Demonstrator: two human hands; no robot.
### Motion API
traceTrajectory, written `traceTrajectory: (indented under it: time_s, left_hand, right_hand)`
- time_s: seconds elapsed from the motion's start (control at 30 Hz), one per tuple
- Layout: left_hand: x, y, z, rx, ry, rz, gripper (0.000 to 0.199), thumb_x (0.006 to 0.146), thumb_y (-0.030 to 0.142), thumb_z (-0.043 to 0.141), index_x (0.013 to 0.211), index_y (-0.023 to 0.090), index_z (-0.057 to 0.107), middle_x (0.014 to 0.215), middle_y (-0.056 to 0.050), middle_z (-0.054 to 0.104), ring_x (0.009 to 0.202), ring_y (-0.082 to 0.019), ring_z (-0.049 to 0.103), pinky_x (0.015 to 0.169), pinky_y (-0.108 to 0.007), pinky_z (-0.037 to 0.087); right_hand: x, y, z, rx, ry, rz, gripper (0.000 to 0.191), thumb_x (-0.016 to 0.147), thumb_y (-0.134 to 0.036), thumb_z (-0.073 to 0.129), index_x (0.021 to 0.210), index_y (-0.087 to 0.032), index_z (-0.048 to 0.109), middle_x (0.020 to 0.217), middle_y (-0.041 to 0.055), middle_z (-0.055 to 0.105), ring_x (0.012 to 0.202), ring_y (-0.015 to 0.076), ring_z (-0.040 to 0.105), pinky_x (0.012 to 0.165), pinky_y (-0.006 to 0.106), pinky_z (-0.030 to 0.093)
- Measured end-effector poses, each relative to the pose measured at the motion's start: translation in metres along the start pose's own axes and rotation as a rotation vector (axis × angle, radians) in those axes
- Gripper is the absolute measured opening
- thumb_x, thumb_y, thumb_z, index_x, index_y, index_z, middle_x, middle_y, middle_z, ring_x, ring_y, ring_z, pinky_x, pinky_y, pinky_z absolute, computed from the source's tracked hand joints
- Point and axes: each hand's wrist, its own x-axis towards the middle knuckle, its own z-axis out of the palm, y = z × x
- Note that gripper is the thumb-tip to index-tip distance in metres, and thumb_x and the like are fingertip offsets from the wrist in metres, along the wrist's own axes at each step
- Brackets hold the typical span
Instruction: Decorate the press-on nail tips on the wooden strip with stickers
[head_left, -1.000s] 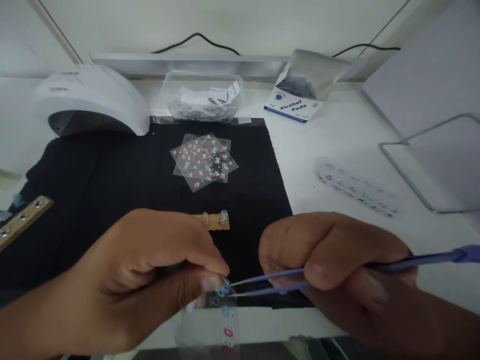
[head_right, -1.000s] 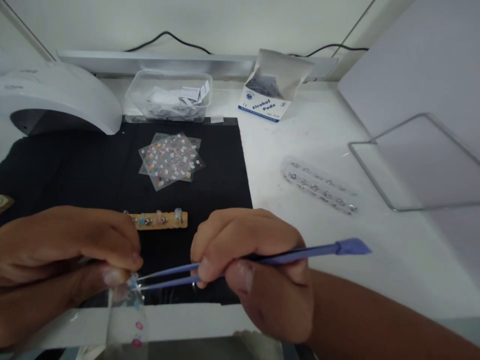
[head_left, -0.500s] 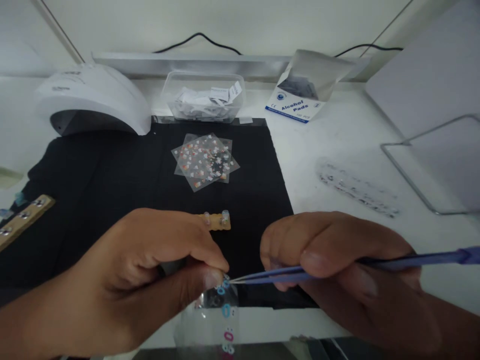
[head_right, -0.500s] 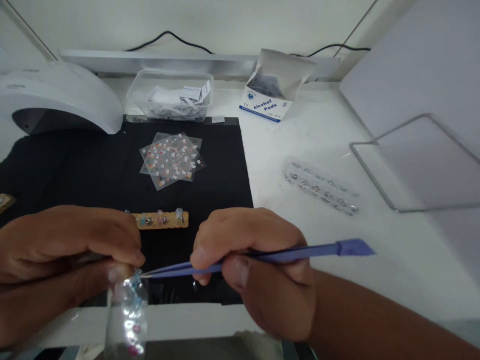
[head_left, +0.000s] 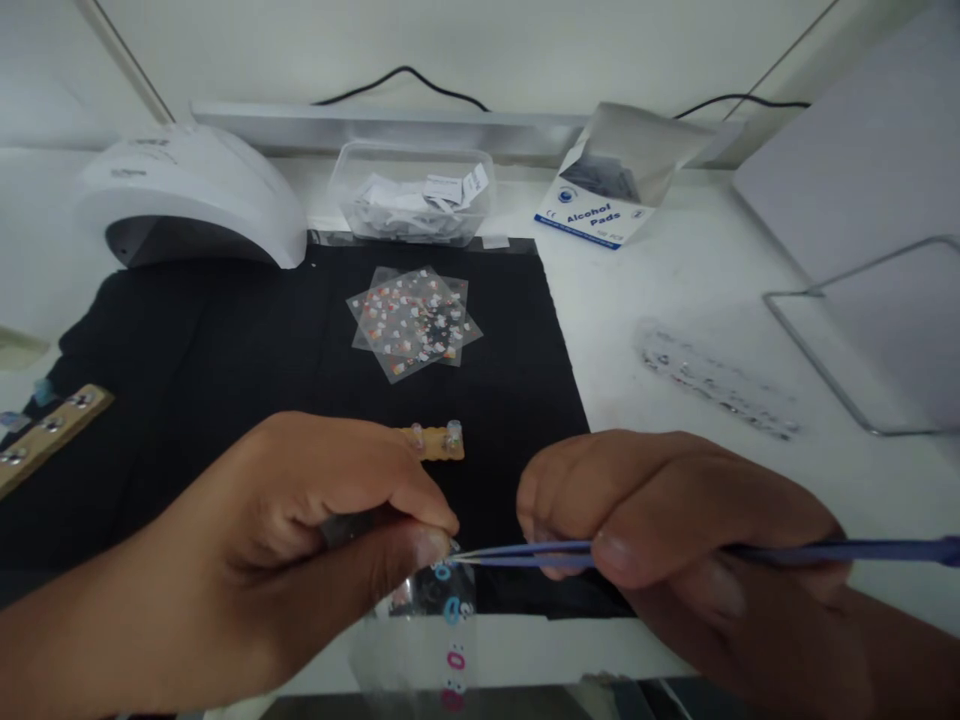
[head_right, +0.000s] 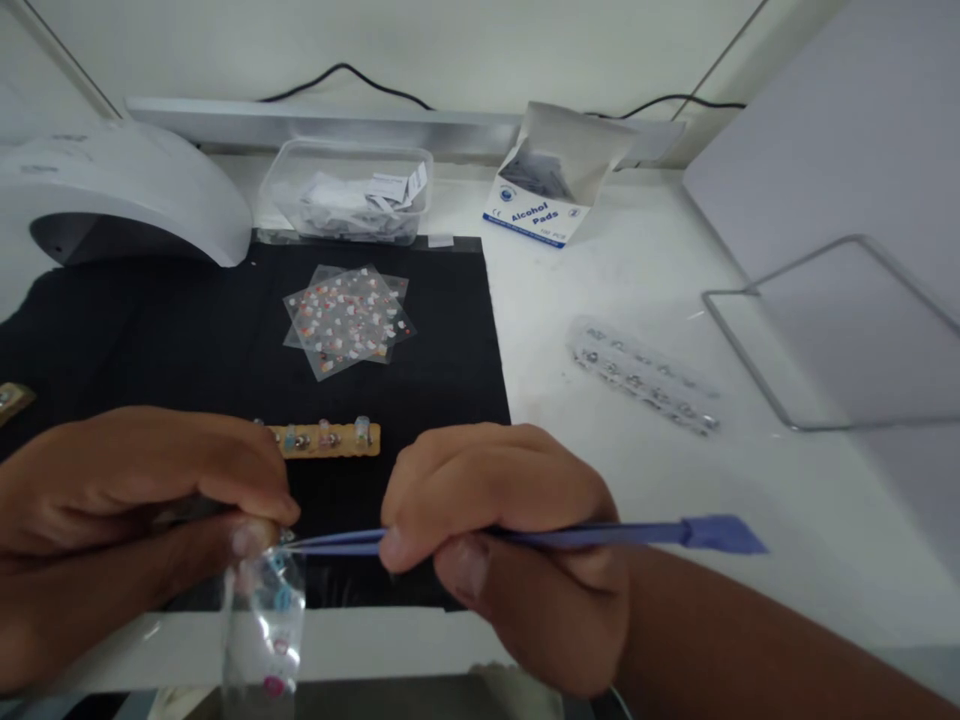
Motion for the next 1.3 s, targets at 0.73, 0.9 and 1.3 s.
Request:
traceTrajectory:
  time_s: [0.73,0.9,1.3]
  left_hand:
    - [0.005,0.005,-0.003,-0.099,-0.025,-0.002,0.016,0.094,0.013,0.059,0.080,0.017,0.067,0.067,0.003,0.062,0.055,-0.006,0.056,0.051,-0.013,0.044]
    - [0.005,0.002,0.000,-0.115,-0.024,-0.014,0.016,0.095,0.019,0.060,0.081,0.017,0.068,0.068,0.001,0.063,0.056,-0.008,0.057,0.051,-0.015,0.045]
    - [0.006,0.004,-0.001,-0.132,-0.022,-0.060,0.018,0.095,0.016,0.059,0.080,0.017,0.067,0.066,0.004,0.060,0.054,-0.005,0.053,0.049,-0.011,0.043]
  right_hand:
    - [-0.006,0.001,-0.006,-0.028,-0.004,0.000,0.025,0.098,-0.028,0.054,0.111,-0.022,0.074,0.078,0.0052,0.066,0.065,0.0172,0.065,0.055,0.033,0.052]
    - [-0.008,-0.001,-0.011,-0.100,-0.072,0.044,0.025,0.101,-0.030,0.052,0.112,-0.026,0.073,0.081,0.0053,0.068,0.069,0.0171,0.068,0.060,0.033,0.057]
    - [-0.006,0.002,-0.001,-0.030,0.023,0.001,0.023,0.097,-0.027,0.055,0.108,-0.024,0.075,0.074,0.0049,0.067,0.061,0.0164,0.064,0.057,0.033,0.054]
